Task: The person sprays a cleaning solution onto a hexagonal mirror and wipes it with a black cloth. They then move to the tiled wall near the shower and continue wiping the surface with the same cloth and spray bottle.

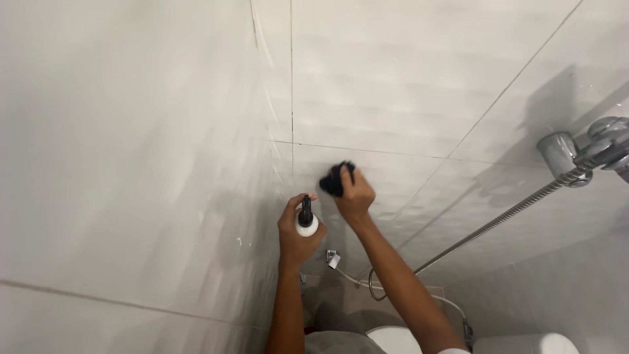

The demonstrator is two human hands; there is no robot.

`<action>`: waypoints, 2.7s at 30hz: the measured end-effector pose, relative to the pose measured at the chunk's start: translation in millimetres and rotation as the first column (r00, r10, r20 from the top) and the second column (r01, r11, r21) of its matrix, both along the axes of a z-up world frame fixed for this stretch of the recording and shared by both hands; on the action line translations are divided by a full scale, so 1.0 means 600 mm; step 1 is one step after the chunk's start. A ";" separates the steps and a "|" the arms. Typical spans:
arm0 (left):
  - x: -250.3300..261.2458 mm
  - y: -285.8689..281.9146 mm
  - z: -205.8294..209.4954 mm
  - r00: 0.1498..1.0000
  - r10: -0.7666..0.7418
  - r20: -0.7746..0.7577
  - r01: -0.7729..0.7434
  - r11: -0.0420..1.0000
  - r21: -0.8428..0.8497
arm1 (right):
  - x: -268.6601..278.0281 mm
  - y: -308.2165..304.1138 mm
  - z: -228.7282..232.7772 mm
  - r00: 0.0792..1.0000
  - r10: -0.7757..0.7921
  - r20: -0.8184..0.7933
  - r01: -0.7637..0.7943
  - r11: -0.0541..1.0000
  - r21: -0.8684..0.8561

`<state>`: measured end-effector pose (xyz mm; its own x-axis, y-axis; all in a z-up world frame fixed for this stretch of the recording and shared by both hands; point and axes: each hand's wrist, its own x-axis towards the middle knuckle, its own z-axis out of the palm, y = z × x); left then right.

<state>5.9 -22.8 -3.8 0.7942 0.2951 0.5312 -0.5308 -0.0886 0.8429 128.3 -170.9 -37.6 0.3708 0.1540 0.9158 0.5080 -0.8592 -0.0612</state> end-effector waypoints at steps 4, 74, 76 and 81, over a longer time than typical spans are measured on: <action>0.006 0.003 0.000 0.998 0.019 0.060 -0.021 0.999 0.032 | -0.022 -0.016 -0.066 0.986 -0.023 -0.167 -0.006 0.986 -0.165; 0.018 -0.057 0.014 0.985 -0.161 -0.061 0.165 0.985 0.058 | -0.005 -0.085 0.035 0.986 -0.165 -0.004 0.163 0.972 0.171; 0.017 -0.063 0.015 0.981 -0.177 -0.078 0.181 0.982 0.055 | 0.006 -0.088 0.069 0.987 -0.161 0.027 0.151 0.962 0.228; 0.011 -0.070 0.014 0.972 -0.220 -0.076 0.224 0.973 0.050 | 0.003 -0.108 0.070 0.987 -0.159 0.031 0.137 0.923 0.360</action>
<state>12.3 -64.9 4.5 0.8718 0.0774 0.4837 -0.4833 -0.0244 0.8751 130.2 -235.5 4.1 0.3083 -0.2383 0.9210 0.3888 -0.8520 -0.3506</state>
